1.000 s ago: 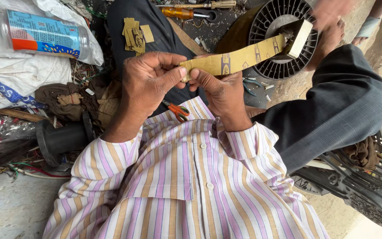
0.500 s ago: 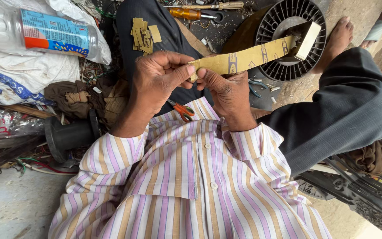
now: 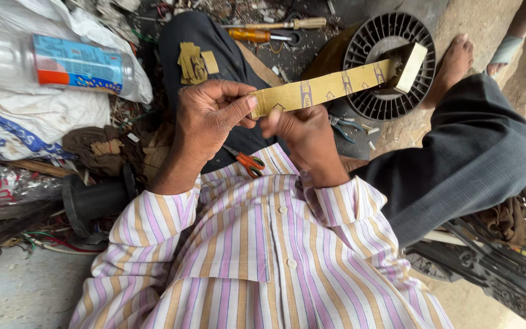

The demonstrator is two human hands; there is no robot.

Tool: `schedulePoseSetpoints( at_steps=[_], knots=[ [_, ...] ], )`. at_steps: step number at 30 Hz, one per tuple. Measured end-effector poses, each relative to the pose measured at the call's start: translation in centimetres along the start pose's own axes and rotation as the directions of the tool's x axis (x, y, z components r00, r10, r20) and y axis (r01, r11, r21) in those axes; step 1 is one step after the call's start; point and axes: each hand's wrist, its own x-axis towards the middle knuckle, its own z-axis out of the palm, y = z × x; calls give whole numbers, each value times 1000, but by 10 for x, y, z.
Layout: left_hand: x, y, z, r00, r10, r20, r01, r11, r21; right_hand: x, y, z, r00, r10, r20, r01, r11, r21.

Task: The person cuts a strip of insulating tape into small rectangular pieces using scissors. They then insert these pieces into the slots of a motor stator core and use a wooden stick to press them into place.

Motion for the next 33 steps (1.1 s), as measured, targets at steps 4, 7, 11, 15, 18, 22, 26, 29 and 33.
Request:
schedulePoseSetpoints(
  at_steps=[4, 7, 11, 15, 18, 22, 26, 29, 33],
  knots=[
    [0, 9, -11, 998, 56, -41, -55, 998, 24, -6, 8, 1, 912, -39, 409, 347, 608, -714],
    [-3, 7, -14, 996, 75, -49, -77, 997, -30, -11, 34, 9, 868, 49, 494, 411, 489, -770],
    [-4, 11, -18, 984, 169, -56, -165, 983, 78, -8, 47, 7, 887, 165, 431, 337, 405, -850],
    [-5, 15, -21, 970, 242, -17, -237, 961, 144, -1, 51, 8, 875, 81, 478, 415, 386, -824],
    [-2, 22, -22, 945, 326, -7, -320, 931, 174, 3, 45, 6, 901, 210, 379, 238, 490, -838],
    [-6, 30, -27, 946, 324, -14, -311, 921, 236, -6, 27, -4, 895, 217, 389, -55, 920, -388],
    [-6, 36, -28, 949, 313, -29, -300, 932, 204, -13, 5, -3, 853, 146, 501, -128, 989, -70],
    [-5, 37, -29, 958, 283, -35, -271, 942, 197, -20, 1, 8, 763, 246, 598, -272, 961, -49],
    [-7, 34, -32, 966, 256, -33, -242, 944, 222, -29, 1, 10, 720, 327, 613, -343, 934, -95]
  ],
)
